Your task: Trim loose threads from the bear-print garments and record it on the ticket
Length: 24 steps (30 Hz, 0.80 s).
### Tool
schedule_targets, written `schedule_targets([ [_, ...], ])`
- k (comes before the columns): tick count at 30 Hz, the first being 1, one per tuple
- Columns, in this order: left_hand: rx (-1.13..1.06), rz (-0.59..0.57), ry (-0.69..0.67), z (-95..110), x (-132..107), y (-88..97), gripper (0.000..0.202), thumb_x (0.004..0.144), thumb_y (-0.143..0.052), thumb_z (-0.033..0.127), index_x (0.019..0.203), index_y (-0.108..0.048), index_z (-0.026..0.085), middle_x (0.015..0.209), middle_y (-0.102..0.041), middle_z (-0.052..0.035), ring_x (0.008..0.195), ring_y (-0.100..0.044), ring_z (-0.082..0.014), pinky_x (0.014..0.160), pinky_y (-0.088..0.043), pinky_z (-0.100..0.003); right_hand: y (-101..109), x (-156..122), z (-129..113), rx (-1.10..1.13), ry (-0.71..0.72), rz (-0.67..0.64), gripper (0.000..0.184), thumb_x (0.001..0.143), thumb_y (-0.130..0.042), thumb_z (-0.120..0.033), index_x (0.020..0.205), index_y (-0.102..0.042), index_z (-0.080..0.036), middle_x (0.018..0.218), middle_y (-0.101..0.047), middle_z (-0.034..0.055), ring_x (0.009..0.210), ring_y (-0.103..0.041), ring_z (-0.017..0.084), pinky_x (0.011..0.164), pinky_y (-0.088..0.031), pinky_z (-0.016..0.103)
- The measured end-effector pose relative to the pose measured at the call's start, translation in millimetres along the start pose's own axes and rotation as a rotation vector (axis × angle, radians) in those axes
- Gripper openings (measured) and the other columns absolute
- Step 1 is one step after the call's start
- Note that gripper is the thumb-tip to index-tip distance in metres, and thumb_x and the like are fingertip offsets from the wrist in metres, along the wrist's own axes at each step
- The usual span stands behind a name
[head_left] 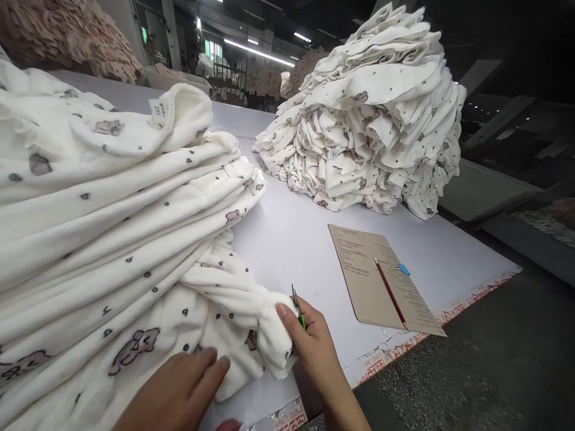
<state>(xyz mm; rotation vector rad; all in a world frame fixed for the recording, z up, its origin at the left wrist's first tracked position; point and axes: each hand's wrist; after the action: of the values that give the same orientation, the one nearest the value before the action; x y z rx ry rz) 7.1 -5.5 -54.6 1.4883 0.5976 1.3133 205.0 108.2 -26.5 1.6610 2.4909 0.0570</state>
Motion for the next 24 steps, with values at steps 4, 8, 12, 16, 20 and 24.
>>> schedule_targets([
  [4,-0.014,-0.183,0.176,5,13,-15.6,0.037,0.080,-0.035,0.008,0.105,-0.062,0.015,0.104,-0.069,-0.0139,0.082,-0.069,-0.0246,0.066,-0.056,-0.033,8,-2,2,-0.187,0.048,0.171,0.024,0.088,-0.055,-0.042,0.085,-0.055,-0.018,0.080,-0.055,0.0019,0.069,-0.048,0.016,0.059,-0.037,0.024],
  [8,-0.392,-0.081,0.203,-9,21,14.3,0.031,0.087,-0.032,0.017,0.107,-0.053,0.028,0.093,-0.067,0.0021,0.082,-0.066,-0.0111,0.066,-0.050,-0.014,2,-18,-6,-0.325,0.248,0.247,0.020,0.089,-0.055,-0.030,0.108,-0.053,-0.025,0.108,-0.054,0.0038,0.088,-0.054,0.018,0.067,-0.041,0.024],
  [12,-0.538,-0.048,0.187,-15,40,45.6,0.032,0.085,-0.037,0.017,0.107,-0.053,0.035,0.091,-0.063,0.0073,0.080,-0.064,-0.0078,0.066,-0.047,-0.009,-26,-26,-11,-0.309,0.448,-0.051,0.042,0.081,-0.066,-0.037,0.119,-0.051,-0.029,0.106,-0.059,0.0014,0.081,-0.059,0.017,0.066,-0.043,0.023],
  [16,-0.596,-0.006,0.383,-17,45,46.9,0.023,0.090,-0.041,0.023,0.111,-0.046,0.030,0.096,-0.060,0.0043,0.095,-0.061,-0.0113,0.077,-0.048,-0.012,-49,-12,-7,-0.233,0.232,-0.140,0.021,0.090,-0.053,-0.035,0.085,-0.063,-0.018,0.076,-0.062,0.0025,0.071,-0.057,0.018,0.064,-0.043,0.026],
  [20,-0.555,0.092,0.533,-11,29,32.3,0.028,0.081,-0.059,0.042,0.102,-0.047,0.027,0.083,-0.057,0.0039,0.075,-0.058,-0.0139,0.069,-0.048,-0.018,-51,-1,-7,0.255,0.018,-0.112,0.026,0.092,-0.053,-0.039,0.094,-0.065,-0.017,0.086,-0.066,0.0029,0.087,-0.059,0.019,0.081,-0.045,0.028],
  [24,-0.488,0.122,0.381,-1,21,14.9,0.031,0.079,-0.063,0.036,0.108,-0.055,0.029,0.110,-0.062,-0.0024,0.099,-0.060,-0.0203,0.085,-0.048,-0.025,-54,1,-6,0.430,-0.020,-0.123,0.029,0.088,-0.059,-0.043,0.097,-0.068,-0.017,0.090,-0.069,0.0044,0.087,-0.062,0.020,0.084,-0.045,0.031],
])
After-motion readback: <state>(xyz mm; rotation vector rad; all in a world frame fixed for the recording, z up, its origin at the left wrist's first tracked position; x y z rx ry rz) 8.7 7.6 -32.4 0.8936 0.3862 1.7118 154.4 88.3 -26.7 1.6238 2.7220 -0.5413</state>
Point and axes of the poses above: each hand's wrist, its own x-axis towards the middle knuckle, its own y-axis out of the back of the hand, z = x × y
